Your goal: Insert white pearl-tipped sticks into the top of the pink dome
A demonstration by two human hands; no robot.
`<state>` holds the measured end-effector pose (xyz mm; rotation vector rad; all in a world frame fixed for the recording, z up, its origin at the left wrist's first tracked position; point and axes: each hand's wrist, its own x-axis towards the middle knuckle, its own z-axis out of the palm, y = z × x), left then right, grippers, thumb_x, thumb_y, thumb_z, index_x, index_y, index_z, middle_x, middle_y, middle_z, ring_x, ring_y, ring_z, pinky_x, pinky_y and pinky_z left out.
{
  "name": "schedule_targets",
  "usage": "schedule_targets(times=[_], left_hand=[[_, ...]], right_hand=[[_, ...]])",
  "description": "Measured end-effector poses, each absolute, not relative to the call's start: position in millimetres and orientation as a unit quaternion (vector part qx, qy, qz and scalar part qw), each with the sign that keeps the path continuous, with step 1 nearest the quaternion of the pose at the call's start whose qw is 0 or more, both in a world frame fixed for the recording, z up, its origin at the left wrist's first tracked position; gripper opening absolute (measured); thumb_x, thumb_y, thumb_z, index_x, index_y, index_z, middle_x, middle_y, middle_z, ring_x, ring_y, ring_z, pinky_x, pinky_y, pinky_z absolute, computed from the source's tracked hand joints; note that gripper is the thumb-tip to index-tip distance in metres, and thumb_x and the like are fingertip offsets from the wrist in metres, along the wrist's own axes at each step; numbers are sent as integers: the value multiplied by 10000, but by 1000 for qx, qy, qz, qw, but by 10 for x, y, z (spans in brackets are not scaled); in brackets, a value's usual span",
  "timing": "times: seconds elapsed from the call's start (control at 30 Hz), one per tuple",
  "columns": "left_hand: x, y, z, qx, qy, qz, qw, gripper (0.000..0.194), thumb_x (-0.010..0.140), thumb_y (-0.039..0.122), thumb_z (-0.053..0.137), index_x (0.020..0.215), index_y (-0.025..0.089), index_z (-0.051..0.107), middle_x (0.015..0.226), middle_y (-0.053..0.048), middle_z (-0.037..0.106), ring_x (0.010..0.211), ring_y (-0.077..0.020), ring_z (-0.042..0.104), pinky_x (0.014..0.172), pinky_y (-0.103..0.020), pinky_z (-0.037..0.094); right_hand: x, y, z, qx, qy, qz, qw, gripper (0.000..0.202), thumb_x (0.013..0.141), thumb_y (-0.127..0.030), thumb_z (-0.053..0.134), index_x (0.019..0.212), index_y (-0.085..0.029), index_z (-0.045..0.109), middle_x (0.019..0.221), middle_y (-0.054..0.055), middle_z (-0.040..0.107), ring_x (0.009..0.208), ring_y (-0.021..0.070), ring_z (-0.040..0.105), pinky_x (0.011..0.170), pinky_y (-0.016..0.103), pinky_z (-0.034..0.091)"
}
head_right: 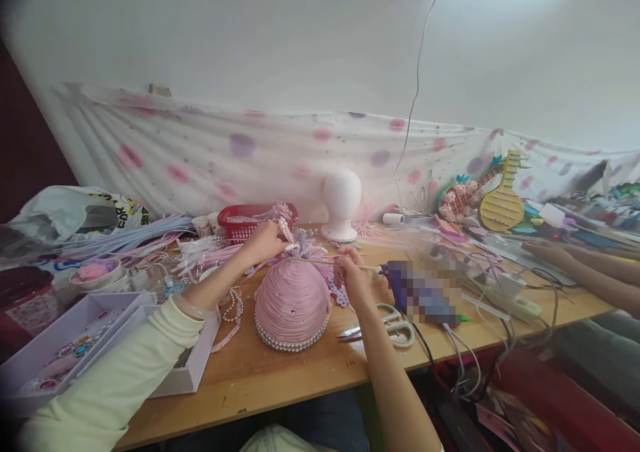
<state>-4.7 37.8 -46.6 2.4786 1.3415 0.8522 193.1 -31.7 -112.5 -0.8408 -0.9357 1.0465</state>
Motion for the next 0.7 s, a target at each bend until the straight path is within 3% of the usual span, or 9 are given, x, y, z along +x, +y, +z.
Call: schedule_targets(times=[0.23, 0.47, 0.7], left_hand=[[-70, 388, -482, 842, 441, 294, 100, 180, 735, 230, 665, 863, 173, 777, 847, -96, 759, 845, -244, 695, 703, -287, 469], [-95, 366, -543, 827, 435, 322, 154, 178, 750, 204, 641, 863, 159, 770, 743, -64, 752, 712, -201, 698, 682, -265, 492], [-126, 372, -579, 824, 430, 341, 142, 168, 750, 224, 665, 870, 174, 772, 838, -59, 764, 843, -221, 705, 727, -267, 500]], right_hand=[[1960, -296, -1212, -357, -419, 503, 667, 283, 603, -197, 636, 804, -244, 443, 433, -144, 314, 351, 45, 217, 349, 162, 185], [1980, -277, -1271, -328, -386, 492, 709, 315, 611, -241, 691, 881, -210, 531, 582, -78, 560, 379, 53, 350, 356, 195, 262], [1987, -277, -1296, -323, -382, 487, 716, 319, 595, -212, 664, 886, -203, 534, 550, -86, 558, 356, 53, 342, 351, 203, 258]])
